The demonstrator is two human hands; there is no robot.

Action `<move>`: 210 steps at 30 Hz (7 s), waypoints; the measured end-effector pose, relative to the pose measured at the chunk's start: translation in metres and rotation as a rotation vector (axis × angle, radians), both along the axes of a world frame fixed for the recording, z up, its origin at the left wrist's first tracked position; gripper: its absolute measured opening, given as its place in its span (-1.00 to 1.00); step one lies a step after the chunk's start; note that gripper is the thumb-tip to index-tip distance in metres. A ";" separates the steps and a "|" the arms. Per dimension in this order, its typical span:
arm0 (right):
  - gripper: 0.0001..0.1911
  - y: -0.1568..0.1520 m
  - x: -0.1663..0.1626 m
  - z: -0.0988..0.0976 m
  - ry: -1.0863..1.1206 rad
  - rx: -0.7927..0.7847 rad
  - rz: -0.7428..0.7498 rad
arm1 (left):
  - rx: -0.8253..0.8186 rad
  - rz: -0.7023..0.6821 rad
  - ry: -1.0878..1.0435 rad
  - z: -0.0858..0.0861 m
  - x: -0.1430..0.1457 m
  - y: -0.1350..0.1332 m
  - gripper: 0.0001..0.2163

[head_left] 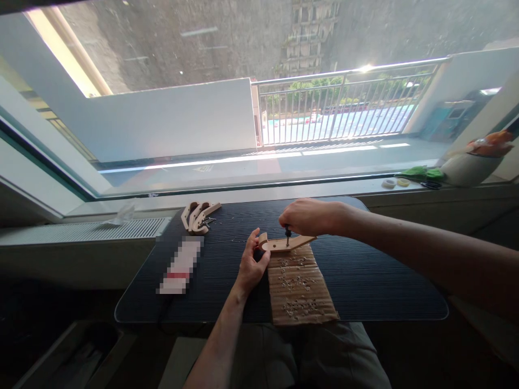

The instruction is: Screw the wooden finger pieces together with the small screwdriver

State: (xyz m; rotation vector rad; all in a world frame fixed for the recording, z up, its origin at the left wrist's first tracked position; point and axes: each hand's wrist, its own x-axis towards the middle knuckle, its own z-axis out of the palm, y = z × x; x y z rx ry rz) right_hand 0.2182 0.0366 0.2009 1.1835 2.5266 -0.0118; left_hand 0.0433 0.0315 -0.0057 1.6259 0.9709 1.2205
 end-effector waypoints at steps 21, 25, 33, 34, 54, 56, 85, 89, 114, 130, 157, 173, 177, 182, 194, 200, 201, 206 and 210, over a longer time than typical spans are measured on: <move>-0.77 0.005 0.006 -0.001 -0.010 0.056 -0.011 | 0.012 0.003 0.001 0.002 0.000 -0.001 -0.45; -0.75 0.005 0.007 -0.003 -0.011 0.056 -0.046 | 0.013 0.003 0.023 0.004 0.000 -0.001 -0.45; -0.71 -0.002 0.006 0.005 0.010 0.041 -0.084 | 0.031 0.006 0.021 0.005 0.000 -0.002 -0.46; -0.70 -0.003 0.006 0.007 0.021 0.032 -0.076 | 0.032 0.007 0.022 0.005 0.000 -0.002 -0.46; -0.74 0.004 0.003 0.002 0.050 0.034 -0.039 | 0.038 0.018 0.019 0.002 0.000 -0.001 -0.46; -0.77 0.003 0.004 0.005 0.078 0.030 -0.031 | 0.033 0.020 0.012 0.002 0.000 0.000 -0.46; -0.70 0.005 -0.002 -0.001 -0.042 -0.033 -0.003 | 0.003 -0.006 0.010 0.002 0.000 -0.001 -0.44; -0.77 0.007 -0.001 -0.006 -0.038 -0.016 0.000 | 0.013 0.003 0.013 -0.001 0.000 0.001 -0.44; -0.77 0.005 0.006 -0.011 0.114 0.007 -0.020 | 0.016 -0.034 0.011 0.006 0.001 -0.003 -0.36; -0.79 -0.017 0.003 -0.050 0.265 0.333 -0.155 | -0.026 -0.075 0.026 0.011 -0.002 0.000 -0.31; -0.82 0.019 0.031 -0.048 0.347 -0.004 -0.084 | 0.231 -0.290 0.715 0.081 0.012 0.038 -0.31; -0.87 0.020 0.031 -0.029 0.180 -0.003 0.019 | 0.053 -0.155 0.387 0.074 -0.005 0.030 -0.14; -0.85 0.018 0.024 -0.028 0.165 0.018 0.100 | -0.125 -0.147 0.199 0.049 -0.013 0.021 -0.10; -0.83 0.014 0.008 -0.022 0.083 0.013 0.090 | -0.156 -0.208 0.112 0.021 -0.010 0.016 -0.19; -0.74 0.007 -0.003 0.003 0.015 0.046 -0.029 | -0.037 -0.096 0.034 0.017 -0.016 0.013 -0.45; -0.77 0.007 -0.004 0.005 -0.030 0.005 0.046 | -0.002 -0.080 0.066 0.018 -0.016 0.012 -0.68; -0.77 0.008 -0.003 0.003 -0.031 0.003 0.054 | -0.005 -0.081 0.072 0.018 -0.016 0.012 -0.70; -0.78 0.010 0.000 -0.007 -0.035 0.004 0.065 | -0.058 -0.098 0.076 0.017 -0.016 0.014 -0.69; -0.80 0.008 -0.004 -0.009 -0.041 0.015 0.018 | -0.046 -0.094 0.088 0.016 -0.016 0.014 -0.72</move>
